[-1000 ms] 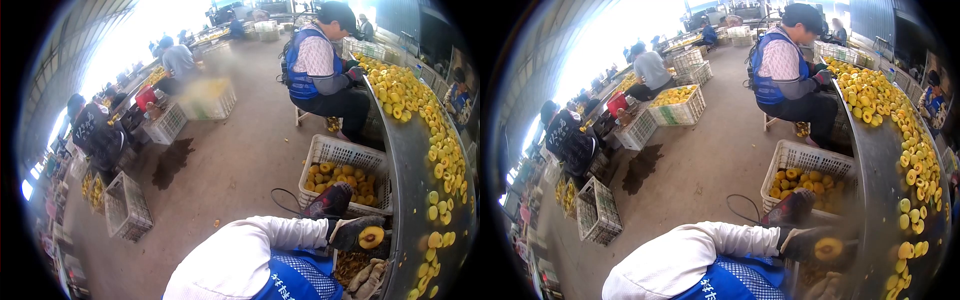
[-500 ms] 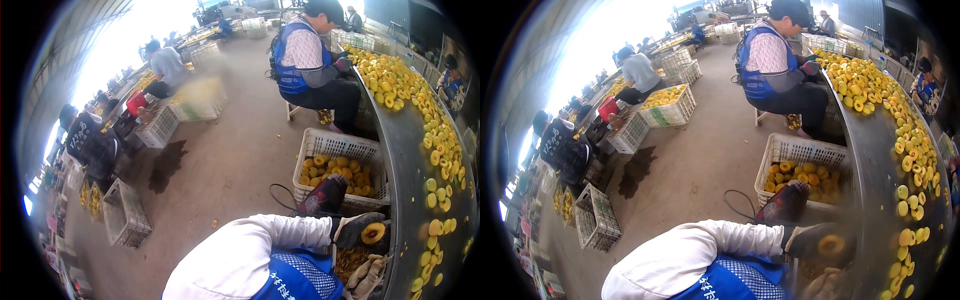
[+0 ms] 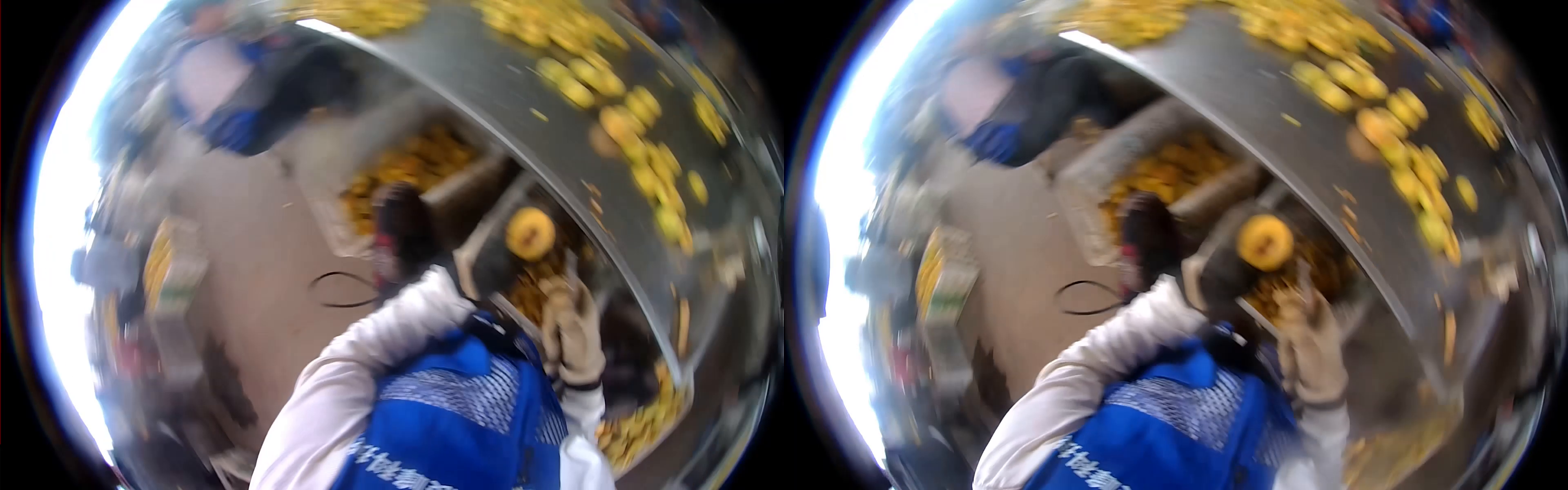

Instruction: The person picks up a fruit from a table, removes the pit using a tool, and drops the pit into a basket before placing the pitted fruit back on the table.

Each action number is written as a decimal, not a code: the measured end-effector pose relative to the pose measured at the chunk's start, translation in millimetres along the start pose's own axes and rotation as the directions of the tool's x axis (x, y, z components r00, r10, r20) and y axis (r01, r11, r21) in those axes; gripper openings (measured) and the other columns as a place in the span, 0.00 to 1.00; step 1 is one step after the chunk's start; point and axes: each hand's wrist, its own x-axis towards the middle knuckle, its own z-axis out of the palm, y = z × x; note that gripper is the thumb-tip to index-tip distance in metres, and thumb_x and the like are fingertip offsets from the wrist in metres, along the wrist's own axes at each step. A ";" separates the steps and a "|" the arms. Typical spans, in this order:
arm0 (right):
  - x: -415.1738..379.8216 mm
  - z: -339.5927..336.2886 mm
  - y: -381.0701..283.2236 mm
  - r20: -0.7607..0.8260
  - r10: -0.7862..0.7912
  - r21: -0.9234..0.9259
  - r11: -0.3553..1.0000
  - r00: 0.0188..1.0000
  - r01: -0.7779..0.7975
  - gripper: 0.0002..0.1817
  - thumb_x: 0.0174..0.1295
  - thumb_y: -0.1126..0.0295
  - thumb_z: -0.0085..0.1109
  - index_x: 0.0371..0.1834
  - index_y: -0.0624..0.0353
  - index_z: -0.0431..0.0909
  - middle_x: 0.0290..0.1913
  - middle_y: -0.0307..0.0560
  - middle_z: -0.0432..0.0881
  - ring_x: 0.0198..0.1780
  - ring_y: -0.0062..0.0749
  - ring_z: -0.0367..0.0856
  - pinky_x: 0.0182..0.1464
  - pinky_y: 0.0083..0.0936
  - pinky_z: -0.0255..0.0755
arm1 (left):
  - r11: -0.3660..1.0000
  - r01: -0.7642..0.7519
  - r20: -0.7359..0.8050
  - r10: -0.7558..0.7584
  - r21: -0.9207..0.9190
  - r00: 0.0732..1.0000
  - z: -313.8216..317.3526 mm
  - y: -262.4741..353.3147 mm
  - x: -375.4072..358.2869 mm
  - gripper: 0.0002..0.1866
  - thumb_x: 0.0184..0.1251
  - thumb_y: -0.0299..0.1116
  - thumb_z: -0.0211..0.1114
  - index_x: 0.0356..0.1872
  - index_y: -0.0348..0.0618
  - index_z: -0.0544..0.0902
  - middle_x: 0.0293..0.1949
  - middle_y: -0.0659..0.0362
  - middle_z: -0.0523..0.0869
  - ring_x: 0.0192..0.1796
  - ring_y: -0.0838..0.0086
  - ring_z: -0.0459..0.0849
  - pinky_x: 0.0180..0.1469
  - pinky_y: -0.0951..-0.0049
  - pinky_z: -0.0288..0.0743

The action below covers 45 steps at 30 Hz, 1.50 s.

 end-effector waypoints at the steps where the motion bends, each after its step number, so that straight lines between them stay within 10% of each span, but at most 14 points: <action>1: -4.1 -2.5 -1.9 -0.085 0.104 -0.050 0.993 0.991 -0.109 0.15 0.72 0.65 0.56 0.55 0.64 0.71 0.18 0.33 0.69 0.11 0.16 0.62 0.12 0.16 0.52 | 0.984 0.102 -0.019 -0.106 -0.144 0.994 7.8 1.3 7.6 0.18 0.75 0.35 0.56 0.60 0.39 0.78 0.46 0.55 0.86 0.55 0.69 0.85 0.56 0.70 0.82; 3: -1.6 -3.7 -7.3 -0.185 0.222 -0.141 0.958 0.957 -0.250 0.15 0.73 0.63 0.56 0.53 0.63 0.72 0.18 0.33 0.69 0.11 0.15 0.62 0.14 0.16 0.51 | 0.872 0.271 -0.020 -0.305 -0.407 0.952 21.7 5.3 18.1 0.17 0.76 0.35 0.56 0.60 0.39 0.79 0.46 0.55 0.87 0.55 0.69 0.85 0.56 0.70 0.82; 4: -1.3 -6.5 -9.7 -0.206 0.242 -0.196 0.939 0.948 -0.282 0.15 0.73 0.62 0.56 0.52 0.63 0.73 0.18 0.33 0.70 0.11 0.15 0.61 0.15 0.17 0.51 | 0.915 -0.014 0.149 0.080 -0.404 0.986 28.4 0.1 8.5 0.23 0.67 0.23 0.60 0.64 0.35 0.73 0.51 0.50 0.84 0.57 0.64 0.84 0.60 0.67 0.80; 7: 6.2 -0.9 -19.9 -0.250 0.285 -0.199 0.920 0.925 -0.337 0.11 0.72 0.65 0.55 0.46 0.63 0.73 0.18 0.33 0.71 0.11 0.15 0.61 0.13 0.17 0.53 | 0.861 -0.298 0.314 0.173 0.411 0.933 8.3 -6.7 13.8 0.44 0.47 0.04 0.61 0.71 0.29 0.59 0.62 0.45 0.76 0.62 0.61 0.79 0.65 0.64 0.75; 17: 39.3 -8.5 5.7 -0.139 0.034 -0.700 0.704 0.990 -0.122 0.21 0.69 0.58 0.61 0.48 0.67 0.73 0.39 0.65 0.85 0.42 0.56 0.86 0.42 0.39 0.76 | 0.665 -0.383 0.391 0.146 0.642 0.909 6.0 -17.3 17.5 0.28 0.54 0.21 0.75 0.58 0.37 0.76 0.51 0.53 0.81 0.52 0.64 0.82 0.57 0.67 0.76; 24: 44.9 -19.2 3.8 -0.195 -0.008 -0.564 0.819 0.981 -0.106 0.21 0.68 0.61 0.63 0.53 0.67 0.73 0.46 0.58 0.85 0.45 0.48 0.86 0.49 0.31 0.76 | 0.667 -0.345 0.407 0.068 0.661 0.911 14.4 -8.8 19.2 0.27 0.57 0.25 0.76 0.58 0.35 0.75 0.51 0.53 0.81 0.50 0.66 0.84 0.55 0.68 0.78; 28: 55.3 -36.4 10.6 -0.033 -0.269 -0.769 0.622 0.963 0.147 0.29 0.66 0.60 0.66 0.64 0.67 0.71 0.44 0.56 0.85 0.44 0.42 0.85 0.47 0.33 0.78 | 0.973 -0.067 0.399 -0.029 0.223 0.916 29.7 -0.8 2.5 0.32 0.56 0.20 0.75 0.62 0.32 0.71 0.50 0.51 0.82 0.53 0.65 0.83 0.59 0.67 0.77; 32: 61.8 -35.6 -4.8 -0.292 0.136 -0.464 0.846 0.947 -0.264 0.21 0.69 0.60 0.60 0.55 0.66 0.76 0.38 0.47 0.86 0.32 0.29 0.83 0.35 0.24 0.75 | 0.468 -0.517 0.581 0.009 0.717 0.814 37.7 27.8 5.3 0.30 0.64 0.19 0.69 0.64 0.29 0.65 0.58 0.47 0.77 0.58 0.65 0.81 0.65 0.68 0.76; 33: 66.3 -37.2 3.6 -0.318 0.108 -0.357 0.907 0.942 -0.224 0.18 0.71 0.59 0.58 0.51 0.63 0.76 0.32 0.39 0.81 0.25 0.15 0.74 0.27 0.16 0.69 | 0.951 -0.166 0.455 0.031 0.261 0.890 41.4 11.5 1.1 0.28 0.67 0.19 0.66 0.65 0.29 0.64 0.58 0.47 0.78 0.58 0.65 0.81 0.65 0.69 0.76; 34: 63.9 -39.3 7.2 -0.319 0.105 -0.357 0.907 0.942 -0.222 0.18 0.71 0.59 0.58 0.51 0.63 0.76 0.32 0.39 0.81 0.25 0.15 0.74 0.27 0.16 0.69 | 0.897 0.204 0.347 -0.061 -0.393 0.936 44.5 -5.1 -4.2 0.26 0.70 0.18 0.63 0.65 0.29 0.64 0.58 0.47 0.78 0.58 0.65 0.81 0.65 0.69 0.76; 36: 55.0 -26.9 0.3 -0.302 0.234 -0.015 0.968 0.924 -0.250 0.16 0.71 0.58 0.57 0.47 0.60 0.74 0.25 0.35 0.75 0.19 0.13 0.69 0.20 0.14 0.63 | 0.914 0.289 0.374 -0.173 -0.283 0.911 33.7 5.0 0.6 0.22 0.73 0.19 0.59 0.64 0.30 0.66 0.57 0.48 0.80 0.58 0.65 0.81 0.61 0.70 0.77; 38: 54.6 -19.0 12.7 -0.327 0.234 0.041 0.971 0.916 -0.234 0.14 0.72 0.58 0.57 0.47 0.59 0.73 0.20 0.32 0.68 0.14 0.12 0.63 0.15 0.14 0.56 | 0.736 -0.357 0.465 0.065 0.575 0.883 21.6 -7.8 5.7 0.22 0.72 0.17 0.59 0.64 0.32 0.66 0.57 0.48 0.80 0.59 0.66 0.81 0.60 0.71 0.77; 42: 43.1 -5.1 10.5 -0.205 0.297 -0.047 0.949 0.933 -0.313 0.21 0.69 0.54 0.62 0.45 0.64 0.72 0.21 0.37 0.75 0.11 0.21 0.70 0.12 0.22 0.61 | 0.986 0.106 0.054 -0.099 -0.131 0.994 45.5 -8.2 6.8 0.20 0.67 0.25 0.67 0.58 0.35 0.73 0.50 0.50 0.82 0.51 0.64 0.84 0.53 0.68 0.78; 45: 41.4 -10.0 18.2 -0.219 0.038 -0.431 0.893 0.975 -0.131 0.22 0.67 0.54 0.65 0.46 0.64 0.74 0.28 0.47 0.81 0.21 0.31 0.82 0.23 0.29 0.71 | 0.838 -0.219 0.188 0.142 0.500 0.972 14.0 -22.3 15.3 0.24 0.62 0.21 0.71 0.58 0.35 0.73 0.50 0.51 0.82 0.49 0.65 0.84 0.53 0.67 0.79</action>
